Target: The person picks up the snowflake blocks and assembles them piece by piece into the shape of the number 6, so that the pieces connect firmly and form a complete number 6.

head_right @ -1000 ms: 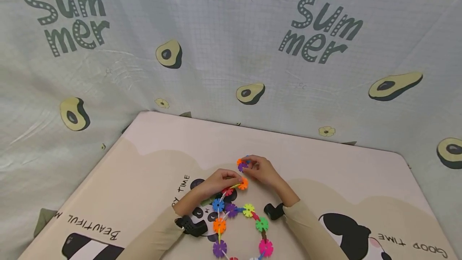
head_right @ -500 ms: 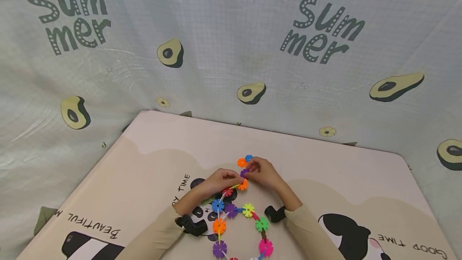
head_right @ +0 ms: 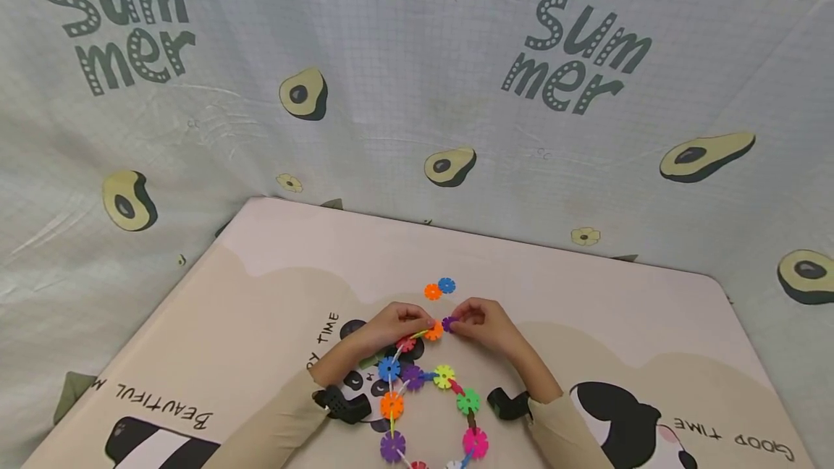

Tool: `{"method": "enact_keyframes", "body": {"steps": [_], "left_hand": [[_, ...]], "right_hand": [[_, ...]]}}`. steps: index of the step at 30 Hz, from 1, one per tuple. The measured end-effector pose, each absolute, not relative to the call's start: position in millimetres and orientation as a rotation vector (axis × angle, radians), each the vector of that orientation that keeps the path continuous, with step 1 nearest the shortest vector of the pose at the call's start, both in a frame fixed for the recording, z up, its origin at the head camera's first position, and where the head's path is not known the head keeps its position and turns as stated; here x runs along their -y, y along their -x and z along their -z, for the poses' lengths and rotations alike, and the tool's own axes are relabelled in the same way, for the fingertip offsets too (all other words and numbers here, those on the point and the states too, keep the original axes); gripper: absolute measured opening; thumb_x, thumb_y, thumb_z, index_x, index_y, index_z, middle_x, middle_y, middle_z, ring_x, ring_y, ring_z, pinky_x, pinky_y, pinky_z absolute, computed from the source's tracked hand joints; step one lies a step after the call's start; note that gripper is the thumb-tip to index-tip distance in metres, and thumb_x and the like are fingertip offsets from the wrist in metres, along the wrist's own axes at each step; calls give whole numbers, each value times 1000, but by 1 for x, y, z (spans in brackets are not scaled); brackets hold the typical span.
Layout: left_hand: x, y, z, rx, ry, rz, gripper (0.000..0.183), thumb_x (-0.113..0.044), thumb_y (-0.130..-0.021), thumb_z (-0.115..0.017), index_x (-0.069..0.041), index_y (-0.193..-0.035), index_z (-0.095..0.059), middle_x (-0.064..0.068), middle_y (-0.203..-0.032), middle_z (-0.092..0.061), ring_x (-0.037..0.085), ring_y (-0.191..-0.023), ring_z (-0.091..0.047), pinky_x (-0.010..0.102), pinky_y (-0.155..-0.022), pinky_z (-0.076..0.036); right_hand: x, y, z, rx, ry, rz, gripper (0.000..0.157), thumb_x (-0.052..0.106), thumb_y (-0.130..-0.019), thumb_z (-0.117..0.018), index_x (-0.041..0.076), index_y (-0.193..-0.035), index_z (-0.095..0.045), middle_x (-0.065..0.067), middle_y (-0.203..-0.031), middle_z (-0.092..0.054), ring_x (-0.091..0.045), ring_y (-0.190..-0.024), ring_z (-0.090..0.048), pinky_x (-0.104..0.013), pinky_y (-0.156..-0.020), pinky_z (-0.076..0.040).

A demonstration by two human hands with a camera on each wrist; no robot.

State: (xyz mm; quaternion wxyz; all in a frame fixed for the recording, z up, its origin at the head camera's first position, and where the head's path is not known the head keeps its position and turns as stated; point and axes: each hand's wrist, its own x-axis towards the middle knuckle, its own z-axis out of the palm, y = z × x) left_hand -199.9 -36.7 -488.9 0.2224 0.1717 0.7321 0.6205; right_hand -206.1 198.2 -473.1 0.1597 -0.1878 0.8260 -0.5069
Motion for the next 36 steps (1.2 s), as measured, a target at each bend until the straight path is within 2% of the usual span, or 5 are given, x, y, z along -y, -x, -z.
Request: {"method": "enact_keyframes", "body": {"steps": [10, 15, 22, 29, 36], "left_hand": [[35, 201, 488, -2062, -496, -1702, 25, -18, -97, -60, 4, -101, -71, 12, -102, -72, 4, -80, -57, 19, -74, -47], [36, 201, 488, -2046, -469, -1704, 25, -19, -97, -60, 3, -100, -71, 9, -97, -71, 6, -76, -54, 19, -71, -45], [36, 200, 488, -2054, -458, -1694, 24, -18, -97, -60, 3, -101, -71, 8, -99, -70, 7, -79, -55, 19, -76, -48], [37, 200, 488, -2063, -446, -1685, 24, -19, -97, -61, 3, -95, -69, -3, -82, -61, 8, -72, -48, 19, -68, -42], [35, 199, 487, -2061, -426, -1677, 25, -19, -97, -61, 4, -94, -70, -5, -77, -59, 8, -67, -45, 20, -62, -38]], "right_hand": [[-205, 194, 474, -2298, 657, 1550, 13, 6, -89, -70, -4, -96, -65, -9, -81, -64, -11, -66, -57, -23, -63, -52], [-205, 190, 474, -2295, 744, 1584, 10, 4, -88, -70, -2, -95, -65, -10, -81, -66, -12, -64, -58, -25, -61, -53], [-200, 188, 473, -2324, 828, 1613, 8, -1, -87, -70, -2, -94, -67, -15, -83, -67, -15, -64, -60, -25, -58, -53], [-191, 185, 469, -2465, 863, 1605, 11, -8, -81, -73, -2, -88, -68, -13, -80, -65, -11, -62, -57, -23, -54, -50], [-182, 179, 451, -2534, 992, 1552, 13, -18, -75, -72, -7, -79, -67, -17, -75, -63, -22, -59, -59, -27, -54, -53]]}}
